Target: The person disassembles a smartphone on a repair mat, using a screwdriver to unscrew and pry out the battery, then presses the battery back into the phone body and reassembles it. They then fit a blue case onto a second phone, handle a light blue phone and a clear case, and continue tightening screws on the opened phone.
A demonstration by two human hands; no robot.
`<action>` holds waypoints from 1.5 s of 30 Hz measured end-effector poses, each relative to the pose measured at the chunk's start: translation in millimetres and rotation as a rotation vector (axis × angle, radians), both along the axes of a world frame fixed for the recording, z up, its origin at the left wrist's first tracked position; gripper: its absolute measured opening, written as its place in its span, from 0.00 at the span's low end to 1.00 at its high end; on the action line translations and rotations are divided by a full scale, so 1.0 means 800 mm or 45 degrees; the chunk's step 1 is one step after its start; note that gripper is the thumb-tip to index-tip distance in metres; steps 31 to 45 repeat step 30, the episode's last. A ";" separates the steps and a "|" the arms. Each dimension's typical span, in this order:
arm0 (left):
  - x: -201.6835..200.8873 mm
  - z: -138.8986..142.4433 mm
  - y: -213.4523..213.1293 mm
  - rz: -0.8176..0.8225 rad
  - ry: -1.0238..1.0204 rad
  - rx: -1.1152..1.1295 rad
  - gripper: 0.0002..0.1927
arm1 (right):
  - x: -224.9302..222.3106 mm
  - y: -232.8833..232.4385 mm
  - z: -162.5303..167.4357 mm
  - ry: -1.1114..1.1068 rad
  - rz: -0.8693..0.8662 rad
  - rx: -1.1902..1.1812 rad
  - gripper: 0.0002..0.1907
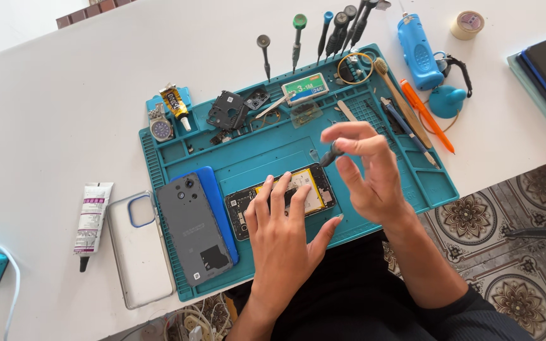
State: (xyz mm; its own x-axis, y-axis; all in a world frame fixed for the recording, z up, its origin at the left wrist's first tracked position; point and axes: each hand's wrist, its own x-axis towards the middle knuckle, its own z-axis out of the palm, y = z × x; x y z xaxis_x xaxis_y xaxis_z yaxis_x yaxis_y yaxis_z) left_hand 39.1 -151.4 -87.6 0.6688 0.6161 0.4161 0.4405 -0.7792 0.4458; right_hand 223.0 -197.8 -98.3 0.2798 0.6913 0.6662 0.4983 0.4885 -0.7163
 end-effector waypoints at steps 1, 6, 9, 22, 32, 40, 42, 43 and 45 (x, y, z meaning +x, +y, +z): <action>-0.001 0.000 0.000 0.002 0.001 0.004 0.33 | -0.001 0.002 -0.001 -0.038 -0.026 -0.009 0.14; 0.000 -0.001 0.000 0.004 -0.001 0.002 0.33 | -0.003 0.004 -0.009 0.016 -0.087 -0.008 0.26; -0.001 -0.001 0.000 0.000 -0.003 0.004 0.33 | -0.001 0.002 -0.012 0.093 -0.114 0.050 0.26; -0.002 -0.005 0.001 0.003 -0.020 0.007 0.35 | -0.003 0.004 -0.011 0.051 -0.141 -0.041 0.25; -0.006 -0.005 0.001 0.011 -0.114 -0.165 0.47 | -0.001 0.002 -0.014 0.050 -0.140 -0.074 0.25; -0.006 -0.005 0.001 0.011 -0.114 -0.165 0.47 | -0.001 0.002 -0.014 0.050 -0.140 -0.074 0.25; -0.006 -0.005 0.001 0.011 -0.114 -0.165 0.47 | -0.001 0.002 -0.014 0.050 -0.140 -0.074 0.25; -0.006 -0.005 0.001 0.011 -0.114 -0.165 0.47 | -0.001 0.002 -0.014 0.050 -0.140 -0.074 0.25; -0.006 -0.005 0.001 0.011 -0.114 -0.165 0.47 | -0.001 0.002 -0.014 0.050 -0.140 -0.074 0.25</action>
